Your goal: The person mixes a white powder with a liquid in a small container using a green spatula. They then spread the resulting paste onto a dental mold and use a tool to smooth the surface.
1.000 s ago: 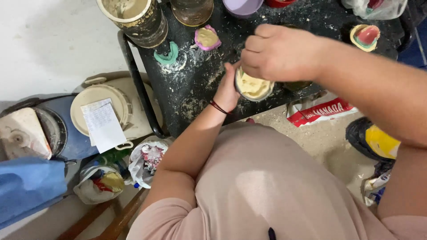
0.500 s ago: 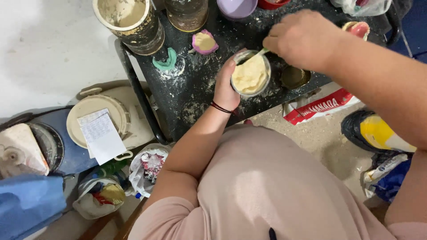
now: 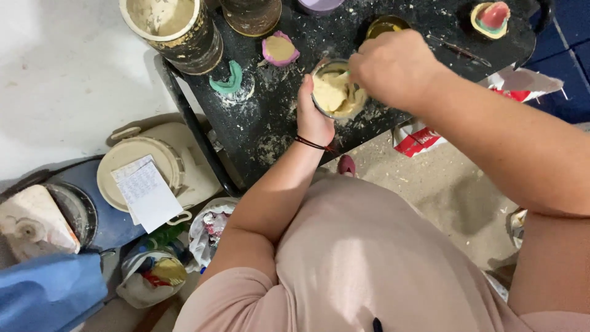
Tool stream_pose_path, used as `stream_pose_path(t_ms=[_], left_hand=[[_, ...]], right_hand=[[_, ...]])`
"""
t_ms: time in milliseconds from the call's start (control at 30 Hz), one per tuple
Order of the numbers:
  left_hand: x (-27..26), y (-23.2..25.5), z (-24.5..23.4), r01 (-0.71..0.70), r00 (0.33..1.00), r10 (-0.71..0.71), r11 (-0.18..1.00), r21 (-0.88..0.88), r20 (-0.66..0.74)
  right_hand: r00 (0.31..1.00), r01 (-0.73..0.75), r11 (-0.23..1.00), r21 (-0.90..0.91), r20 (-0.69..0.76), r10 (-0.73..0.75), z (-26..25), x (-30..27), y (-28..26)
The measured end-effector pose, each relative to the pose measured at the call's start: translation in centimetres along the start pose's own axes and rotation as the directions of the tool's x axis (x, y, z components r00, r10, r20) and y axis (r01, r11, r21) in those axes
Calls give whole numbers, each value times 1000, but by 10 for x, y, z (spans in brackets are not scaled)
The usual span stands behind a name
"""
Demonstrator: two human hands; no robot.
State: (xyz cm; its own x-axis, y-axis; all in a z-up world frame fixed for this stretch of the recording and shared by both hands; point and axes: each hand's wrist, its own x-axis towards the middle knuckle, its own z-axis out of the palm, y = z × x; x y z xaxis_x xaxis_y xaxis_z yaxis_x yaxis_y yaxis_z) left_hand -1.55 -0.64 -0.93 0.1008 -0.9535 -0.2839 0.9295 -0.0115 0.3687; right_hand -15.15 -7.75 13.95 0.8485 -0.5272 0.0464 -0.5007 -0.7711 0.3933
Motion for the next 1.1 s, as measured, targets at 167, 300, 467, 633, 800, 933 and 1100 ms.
stream_pose_path(t_ms=[167, 300, 467, 633, 800, 933, 1100], left_hand=[[-8, 7, 3, -14, 998, 15, 1000, -9, 57], [-9, 2, 11, -159, 981, 161, 987, -23, 105], [-9, -23, 14, -123, 982, 129, 991, -52, 136], [-6, -42, 26, -104, 994, 106, 993, -63, 25], [2, -82, 42, -225, 972, 215, 968, -108, -97], [-5, -113, 45, -136, 977, 114, 984, -116, -178], [3, -130, 45, -335, 934, 317, 937, -94, -168]], right_hand=[[955, -86, 996, -34, 282, 92, -12, -20, -3], [850, -14, 999, 36, 527, -7, -57, -10, -23], [982, 59, 998, -35, 181, -51, -17, -24, 8], [955, 52, 998, -41, 294, -38, -12, -50, 31], [961, 194, 981, 7, 202, -191, -15, -56, 37], [947, 222, 975, -17, 240, -212, -5, -64, 76], [927, 297, 955, -20, 245, -284, 0, -94, 74]])
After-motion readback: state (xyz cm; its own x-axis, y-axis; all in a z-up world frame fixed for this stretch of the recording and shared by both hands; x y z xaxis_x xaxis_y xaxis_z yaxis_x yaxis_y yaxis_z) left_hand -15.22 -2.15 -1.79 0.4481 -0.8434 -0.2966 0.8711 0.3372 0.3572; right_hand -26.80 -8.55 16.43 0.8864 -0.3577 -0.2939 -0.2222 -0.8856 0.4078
